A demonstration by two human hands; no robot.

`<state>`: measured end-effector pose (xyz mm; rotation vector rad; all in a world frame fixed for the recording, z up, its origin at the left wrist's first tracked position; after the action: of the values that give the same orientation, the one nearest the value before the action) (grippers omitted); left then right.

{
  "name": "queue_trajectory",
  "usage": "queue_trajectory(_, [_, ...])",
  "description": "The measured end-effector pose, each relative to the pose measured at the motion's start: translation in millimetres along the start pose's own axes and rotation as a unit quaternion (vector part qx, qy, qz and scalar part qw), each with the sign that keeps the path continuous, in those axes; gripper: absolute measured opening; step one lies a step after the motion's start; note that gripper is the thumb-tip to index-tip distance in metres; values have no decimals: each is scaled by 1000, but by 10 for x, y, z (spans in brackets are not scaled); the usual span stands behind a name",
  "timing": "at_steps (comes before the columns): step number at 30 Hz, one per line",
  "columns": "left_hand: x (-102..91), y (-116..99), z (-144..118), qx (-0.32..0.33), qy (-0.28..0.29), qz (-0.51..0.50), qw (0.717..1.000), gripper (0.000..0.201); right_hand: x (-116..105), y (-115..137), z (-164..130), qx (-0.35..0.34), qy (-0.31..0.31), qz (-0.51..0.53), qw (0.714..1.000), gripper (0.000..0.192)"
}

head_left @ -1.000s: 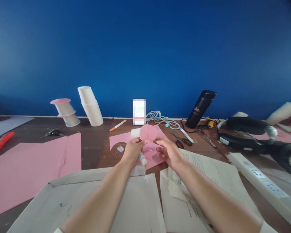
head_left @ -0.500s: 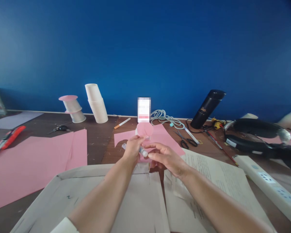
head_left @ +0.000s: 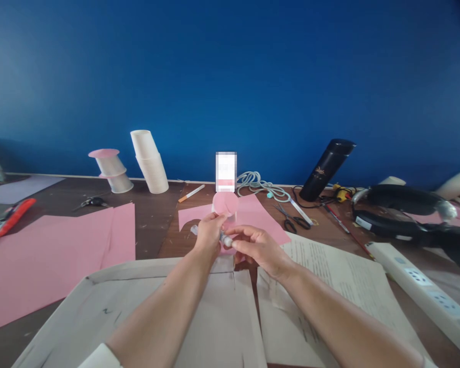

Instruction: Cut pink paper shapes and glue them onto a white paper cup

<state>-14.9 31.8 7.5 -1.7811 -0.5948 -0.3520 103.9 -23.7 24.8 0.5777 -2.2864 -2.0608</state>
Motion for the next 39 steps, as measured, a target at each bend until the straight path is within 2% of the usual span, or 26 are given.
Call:
queue_trajectory(10, [22, -4, -28, -2, -10, 8, 1000, 18, 8, -7, 0, 4, 14, 44, 999, 25])
queue_trajectory(17, [16, 35, 2, 9, -9, -9, 1000, 20, 9, -3, -1, -5, 12, 34, 999, 26])
queue_trajectory(23, [17, 48, 9, 6, -9, 15, 1000, 17, 17, 6, 7, 2, 20, 36, 999, 23])
queue_trajectory(30, [1, 16, -2, -14, -2, -21, 1000, 20, 9, 18, -27, 0, 52, 31, 998, 29])
queue_trajectory(39, [20, 13, -25, -26, 4, -13, 1000, 23, 12, -7, -4, -3, 39, 26, 999, 21])
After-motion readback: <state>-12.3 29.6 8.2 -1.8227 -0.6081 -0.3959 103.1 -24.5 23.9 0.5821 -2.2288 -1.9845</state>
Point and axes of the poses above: each hand's wrist, its own z-axis towards the middle knuckle, its own x-axis out of the palm, y = z × x, the point moved 1 cm from there along z, towards the middle knuckle, and after that the axes turned 10 degrees about -z, right-handed, at the moved point
